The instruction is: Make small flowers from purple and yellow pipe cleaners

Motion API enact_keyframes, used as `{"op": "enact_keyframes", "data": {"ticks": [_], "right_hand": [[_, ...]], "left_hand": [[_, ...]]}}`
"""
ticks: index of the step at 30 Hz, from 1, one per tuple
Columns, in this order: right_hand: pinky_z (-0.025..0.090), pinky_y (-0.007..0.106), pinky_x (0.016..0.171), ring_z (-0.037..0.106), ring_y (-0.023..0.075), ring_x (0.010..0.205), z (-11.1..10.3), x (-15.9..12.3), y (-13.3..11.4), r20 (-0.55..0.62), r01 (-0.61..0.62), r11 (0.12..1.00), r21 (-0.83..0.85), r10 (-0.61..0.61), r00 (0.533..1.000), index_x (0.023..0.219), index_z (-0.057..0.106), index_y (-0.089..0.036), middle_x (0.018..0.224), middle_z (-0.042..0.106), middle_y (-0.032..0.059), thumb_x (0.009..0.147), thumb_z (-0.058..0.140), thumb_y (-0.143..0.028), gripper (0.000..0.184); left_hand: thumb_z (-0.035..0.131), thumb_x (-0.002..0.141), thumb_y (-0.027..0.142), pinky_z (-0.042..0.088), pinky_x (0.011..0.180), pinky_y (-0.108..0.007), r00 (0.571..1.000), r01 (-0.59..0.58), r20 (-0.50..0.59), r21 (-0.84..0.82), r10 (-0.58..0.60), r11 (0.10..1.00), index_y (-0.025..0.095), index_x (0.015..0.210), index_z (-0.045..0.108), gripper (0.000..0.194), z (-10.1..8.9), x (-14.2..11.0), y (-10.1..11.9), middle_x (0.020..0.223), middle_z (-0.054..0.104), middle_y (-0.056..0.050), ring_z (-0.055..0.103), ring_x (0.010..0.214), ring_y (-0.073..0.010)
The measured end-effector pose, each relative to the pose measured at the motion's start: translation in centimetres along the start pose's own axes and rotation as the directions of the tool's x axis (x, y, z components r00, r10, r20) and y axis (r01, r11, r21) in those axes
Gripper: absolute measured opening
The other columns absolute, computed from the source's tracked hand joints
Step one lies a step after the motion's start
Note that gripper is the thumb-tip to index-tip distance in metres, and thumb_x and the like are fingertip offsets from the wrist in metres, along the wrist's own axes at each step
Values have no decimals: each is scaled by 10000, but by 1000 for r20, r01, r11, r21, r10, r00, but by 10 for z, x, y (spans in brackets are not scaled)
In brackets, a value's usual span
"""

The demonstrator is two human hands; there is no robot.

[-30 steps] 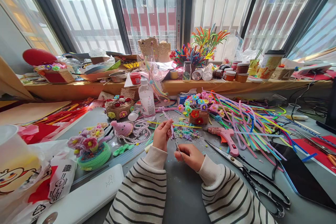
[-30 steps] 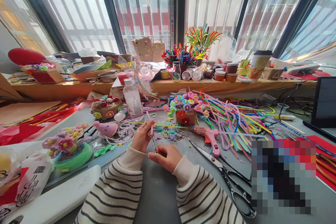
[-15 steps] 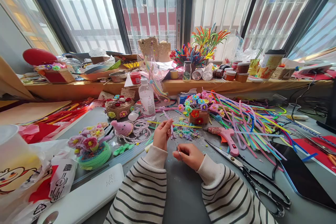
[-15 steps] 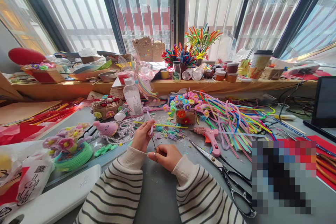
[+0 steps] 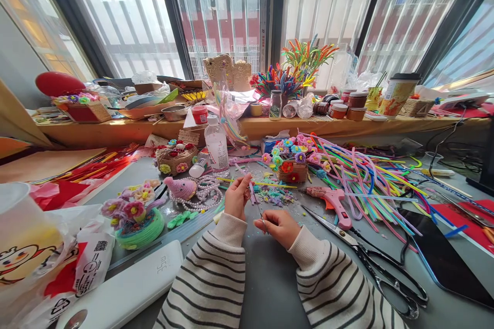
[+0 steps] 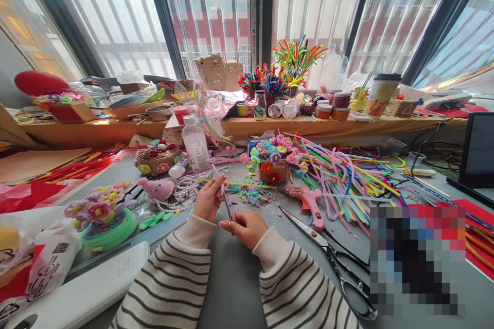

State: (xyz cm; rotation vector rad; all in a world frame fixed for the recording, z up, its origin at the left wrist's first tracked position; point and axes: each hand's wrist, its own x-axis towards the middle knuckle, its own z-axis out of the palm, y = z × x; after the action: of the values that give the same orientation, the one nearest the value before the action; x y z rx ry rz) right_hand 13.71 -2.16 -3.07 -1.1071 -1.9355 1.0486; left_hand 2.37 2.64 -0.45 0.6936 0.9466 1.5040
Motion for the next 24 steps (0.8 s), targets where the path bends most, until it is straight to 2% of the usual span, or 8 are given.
{"op": "enact_keyframes", "data": {"ticks": [16,24], "right_hand": [[278,184,421,328,59,422,-1,0,-1,-19,-5,1000,-22,5,1000,454,418,-158,428,434,-40,689,436,-484,403],[258,186,404,313,59,411,1,0,1,7,-15,1000,-1,15,1000,456,442,-155,403,385,-47,677,420,-524,430]], "left_hand": [[655,486,289,197,324,-140,1000,-21,-10,-21,20,1000,135,632,550,236,-2,0,1,515,519,40,275,333,13],[661,470,290,193,326,-141,1000,-29,-12,-36,28,999,132,622,547,248,-1,-1,1,511,513,49,281,327,16]]}}
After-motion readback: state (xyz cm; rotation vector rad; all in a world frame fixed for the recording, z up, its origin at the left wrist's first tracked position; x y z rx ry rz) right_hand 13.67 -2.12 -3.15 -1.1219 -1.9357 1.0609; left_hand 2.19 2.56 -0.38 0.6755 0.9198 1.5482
